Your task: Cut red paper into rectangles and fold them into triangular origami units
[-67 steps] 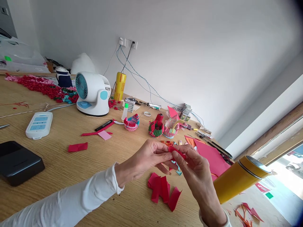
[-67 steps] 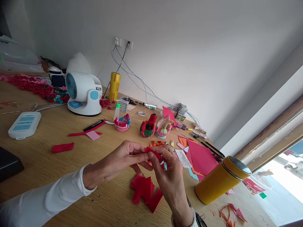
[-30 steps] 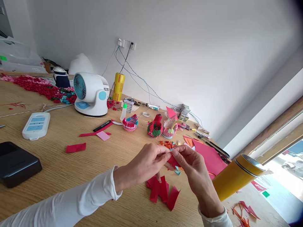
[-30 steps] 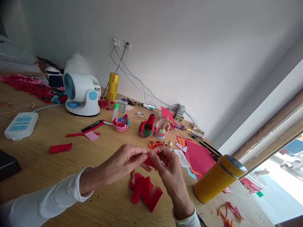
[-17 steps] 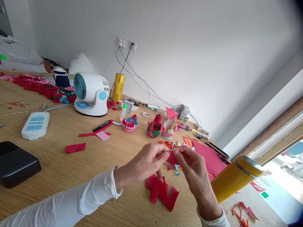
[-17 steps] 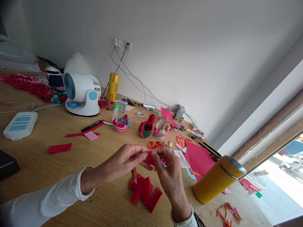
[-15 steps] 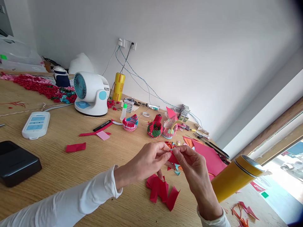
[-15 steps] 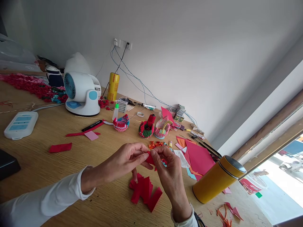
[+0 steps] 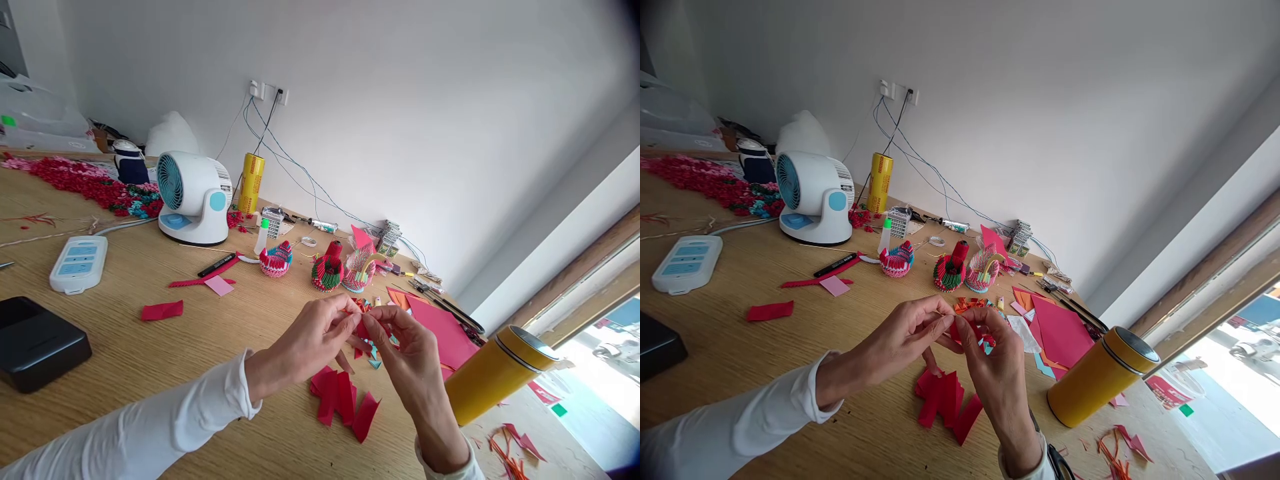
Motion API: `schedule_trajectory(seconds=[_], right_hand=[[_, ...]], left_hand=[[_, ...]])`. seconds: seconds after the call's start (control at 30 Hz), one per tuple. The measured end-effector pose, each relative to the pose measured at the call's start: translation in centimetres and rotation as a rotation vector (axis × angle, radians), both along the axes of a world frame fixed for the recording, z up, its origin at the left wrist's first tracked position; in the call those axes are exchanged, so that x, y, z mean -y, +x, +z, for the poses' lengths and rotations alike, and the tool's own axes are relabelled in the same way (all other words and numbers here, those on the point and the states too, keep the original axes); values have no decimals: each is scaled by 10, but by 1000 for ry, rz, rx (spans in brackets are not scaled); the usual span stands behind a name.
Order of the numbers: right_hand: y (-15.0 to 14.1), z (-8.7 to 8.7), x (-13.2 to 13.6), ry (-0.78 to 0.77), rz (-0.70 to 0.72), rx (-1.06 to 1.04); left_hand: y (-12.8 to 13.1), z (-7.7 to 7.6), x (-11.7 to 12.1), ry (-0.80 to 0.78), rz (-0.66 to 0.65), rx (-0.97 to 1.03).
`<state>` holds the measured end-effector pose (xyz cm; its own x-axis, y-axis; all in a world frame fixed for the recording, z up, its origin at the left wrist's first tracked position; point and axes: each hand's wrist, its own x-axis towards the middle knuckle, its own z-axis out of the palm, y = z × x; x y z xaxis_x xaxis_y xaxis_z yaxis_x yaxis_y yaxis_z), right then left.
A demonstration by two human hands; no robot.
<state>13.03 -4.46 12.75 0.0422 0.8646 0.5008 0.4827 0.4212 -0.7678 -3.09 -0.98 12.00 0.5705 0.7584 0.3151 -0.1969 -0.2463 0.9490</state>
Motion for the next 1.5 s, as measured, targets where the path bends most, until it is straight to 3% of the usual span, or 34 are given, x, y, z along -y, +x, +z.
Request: schedule_trajectory(seconds=[0.13,0.37,0.5,0.67,0.87,1.0,1.17,1.3,1.5], right_hand=[[-2,0,2,89,-25,62],[-6,-3,2,505,-127,346],[-2,-9,1,662,-171,502],[5,-14,-1,783,-164,698],[8,-13,-4,815,-174,825],[2,-9,-1,726,-141,708],[-7,-7,0,358,-114,139],[-11,-7,-2,73,11,-252],[-10,-7,-5,-49,132,-451]], left_hand=[[1,1,-2,-94,-24,37],[-1,2,-2,-206,-15,82],[0,3,-2,-200,32,99],[3,5,-1,-205,77,157],[3,7,0,-259,73,178],[2,5,-3,-244,45,188],[2,2,-6,-205,60,182],[3,-2,-7,-106,94,150],[5,-7,-8,-50,74,177]])
